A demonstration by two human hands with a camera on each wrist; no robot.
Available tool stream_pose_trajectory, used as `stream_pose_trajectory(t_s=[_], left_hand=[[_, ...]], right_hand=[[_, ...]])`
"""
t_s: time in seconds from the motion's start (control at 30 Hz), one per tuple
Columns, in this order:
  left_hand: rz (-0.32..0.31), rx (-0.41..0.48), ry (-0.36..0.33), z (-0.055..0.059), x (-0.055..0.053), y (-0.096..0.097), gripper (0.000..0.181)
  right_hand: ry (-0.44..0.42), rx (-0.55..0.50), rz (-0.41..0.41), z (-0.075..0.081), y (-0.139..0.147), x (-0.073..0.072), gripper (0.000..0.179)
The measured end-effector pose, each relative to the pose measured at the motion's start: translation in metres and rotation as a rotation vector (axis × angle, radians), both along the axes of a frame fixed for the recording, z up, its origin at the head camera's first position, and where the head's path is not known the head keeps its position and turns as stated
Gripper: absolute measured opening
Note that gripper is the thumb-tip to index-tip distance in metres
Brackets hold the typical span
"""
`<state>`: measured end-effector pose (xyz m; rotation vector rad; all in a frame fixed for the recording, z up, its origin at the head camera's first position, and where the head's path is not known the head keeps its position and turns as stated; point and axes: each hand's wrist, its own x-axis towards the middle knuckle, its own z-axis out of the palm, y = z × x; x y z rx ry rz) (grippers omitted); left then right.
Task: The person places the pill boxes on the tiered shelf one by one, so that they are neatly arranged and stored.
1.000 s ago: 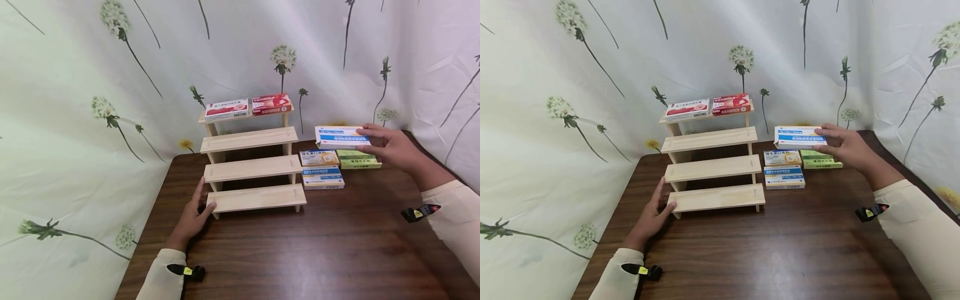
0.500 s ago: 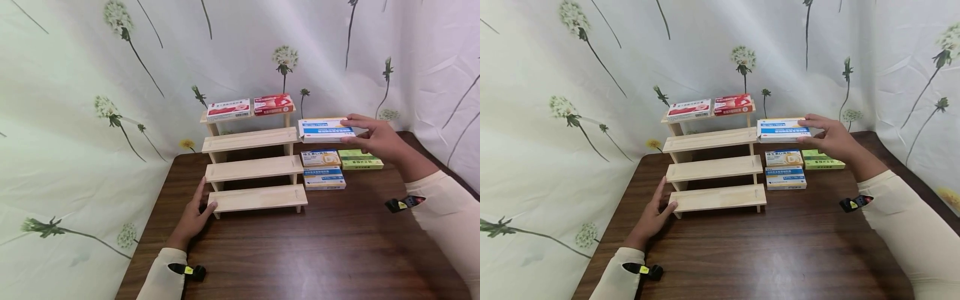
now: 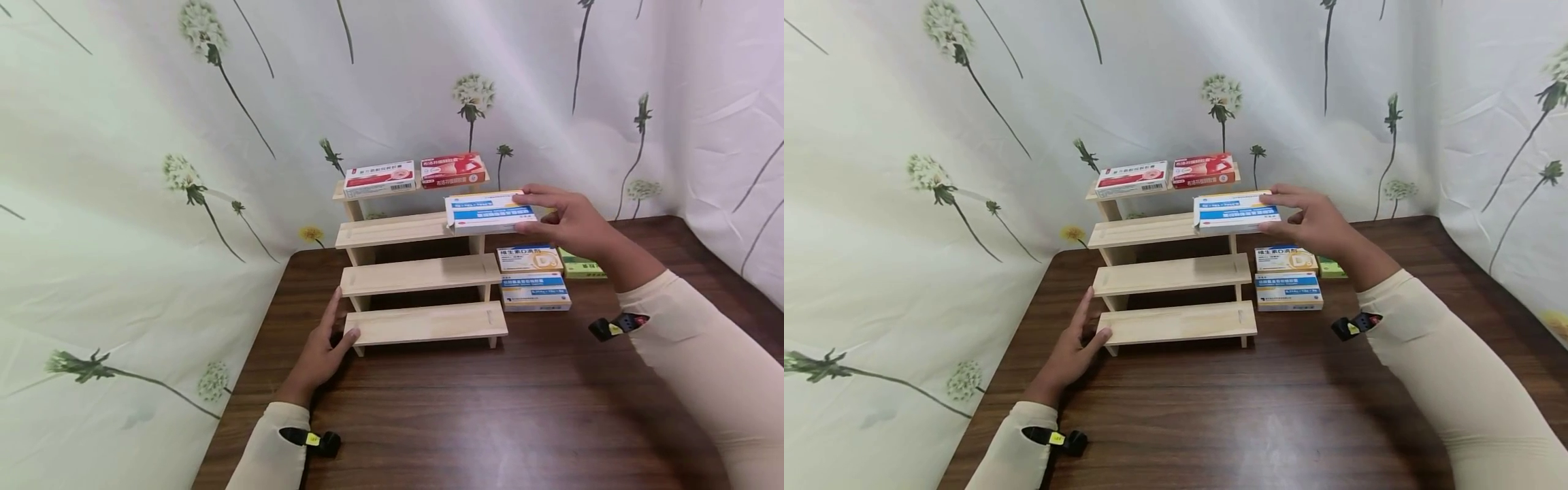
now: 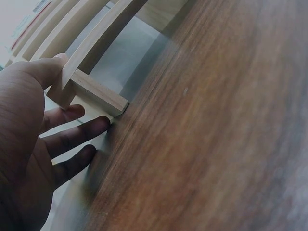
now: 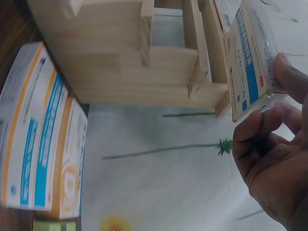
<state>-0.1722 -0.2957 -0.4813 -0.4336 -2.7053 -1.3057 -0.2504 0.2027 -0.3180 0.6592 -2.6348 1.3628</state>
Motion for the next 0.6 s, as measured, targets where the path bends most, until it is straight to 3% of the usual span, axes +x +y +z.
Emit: stream_pose_trajectory(t_s=[0.6], left_hand=[[-0.002,0.009,0.004,0.001,0.000,0.000,0.088]], right_hand=[[-0.050,-0.042,0.083,0.002,-0.062,-0.004,0.055]])
